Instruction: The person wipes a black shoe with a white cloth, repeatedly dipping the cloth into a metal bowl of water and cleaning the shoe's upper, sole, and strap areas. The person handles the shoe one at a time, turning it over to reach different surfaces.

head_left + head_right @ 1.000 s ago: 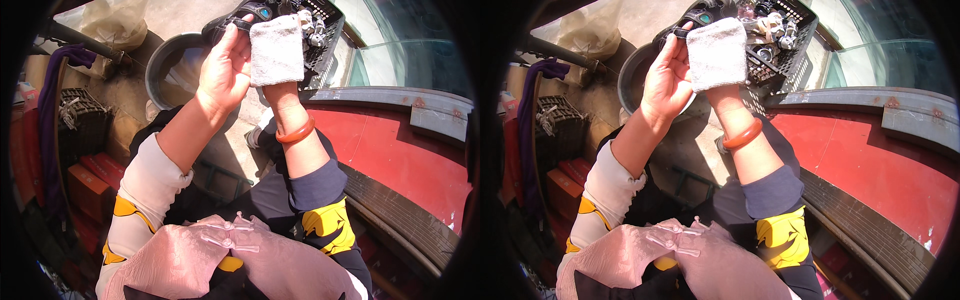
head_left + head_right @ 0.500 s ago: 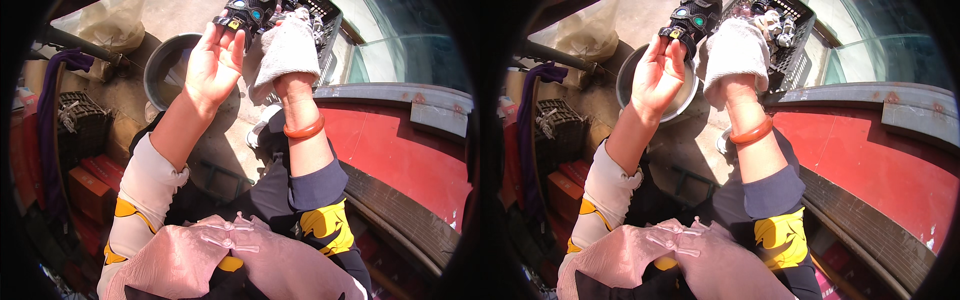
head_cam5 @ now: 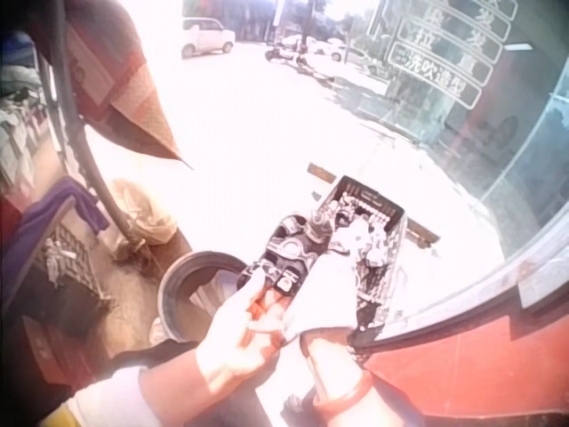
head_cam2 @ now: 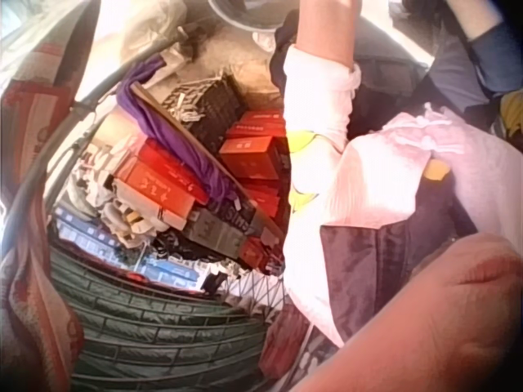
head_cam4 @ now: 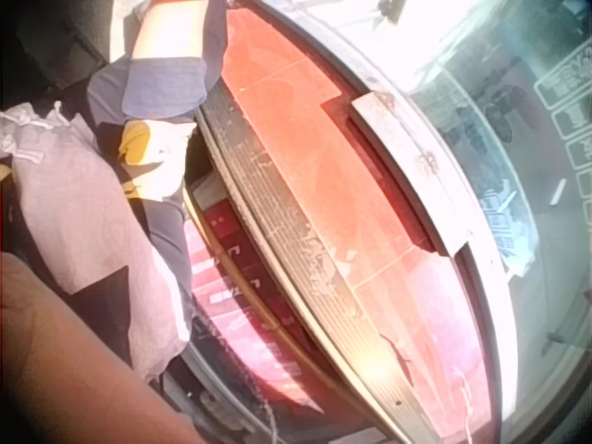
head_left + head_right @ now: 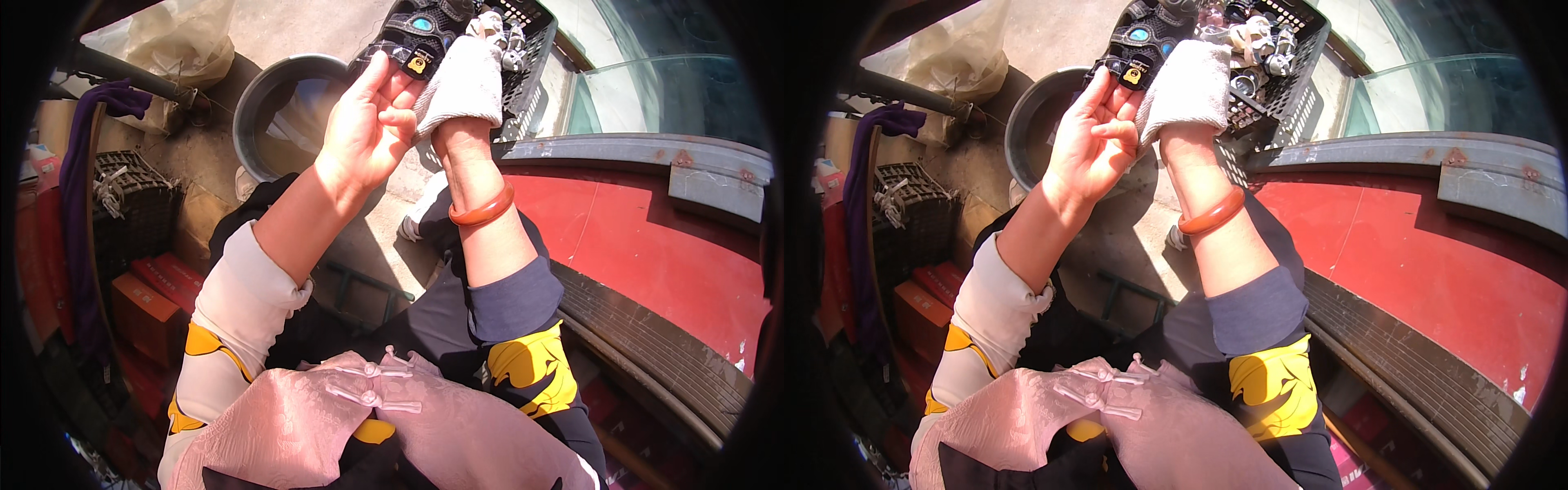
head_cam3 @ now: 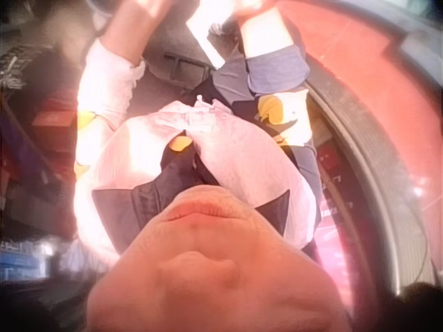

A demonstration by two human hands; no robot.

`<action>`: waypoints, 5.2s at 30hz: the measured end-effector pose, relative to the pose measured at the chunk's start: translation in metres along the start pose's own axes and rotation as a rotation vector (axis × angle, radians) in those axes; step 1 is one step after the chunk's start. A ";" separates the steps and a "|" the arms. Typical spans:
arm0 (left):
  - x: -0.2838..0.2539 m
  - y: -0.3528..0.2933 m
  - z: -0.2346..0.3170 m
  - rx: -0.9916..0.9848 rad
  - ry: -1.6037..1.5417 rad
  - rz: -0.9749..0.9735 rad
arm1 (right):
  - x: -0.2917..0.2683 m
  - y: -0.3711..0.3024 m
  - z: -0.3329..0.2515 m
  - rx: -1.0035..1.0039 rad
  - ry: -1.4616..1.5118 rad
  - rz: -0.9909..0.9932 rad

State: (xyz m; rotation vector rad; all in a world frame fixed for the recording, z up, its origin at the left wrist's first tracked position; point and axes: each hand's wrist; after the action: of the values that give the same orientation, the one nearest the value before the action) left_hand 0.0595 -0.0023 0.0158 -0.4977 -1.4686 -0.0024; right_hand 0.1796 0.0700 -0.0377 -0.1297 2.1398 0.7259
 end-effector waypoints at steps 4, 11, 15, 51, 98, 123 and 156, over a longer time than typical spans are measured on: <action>-0.003 0.003 0.002 0.229 0.255 0.005 | -0.018 0.011 -0.010 -0.016 -0.083 -0.068; -0.011 0.010 0.011 0.265 0.346 0.066 | -0.044 0.024 -0.047 -0.129 -0.488 -0.274; 0.000 0.007 0.001 0.281 0.462 -0.010 | -0.044 0.009 -0.033 -0.160 -0.384 -0.103; -0.021 0.002 0.042 -0.003 -0.126 -0.330 | -0.086 0.043 -0.057 0.131 -0.410 -0.472; -0.018 -0.216 -0.206 -0.218 0.759 -0.172 | -0.270 -0.297 -0.157 0.305 -0.039 0.674; -0.004 -0.179 -0.170 -1.032 -0.066 -0.423 | -0.263 -0.290 -0.167 0.438 0.268 0.699; -0.004 -0.235 -0.166 -0.092 1.847 -0.153 | -0.264 -0.301 -0.193 0.251 -0.612 0.487</action>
State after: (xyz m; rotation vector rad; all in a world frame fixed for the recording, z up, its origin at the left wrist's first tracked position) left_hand 0.1460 -0.2686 0.0842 -0.2409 0.3192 -0.5150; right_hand 0.3128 -0.3244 0.1166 0.6853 1.6488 0.6491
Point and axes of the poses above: each hand's wrist, its own y-axis towards the middle knuckle, its own x-axis out of the palm, z = x × y, and after that the axes turned 7 degrees about -x, right-handed
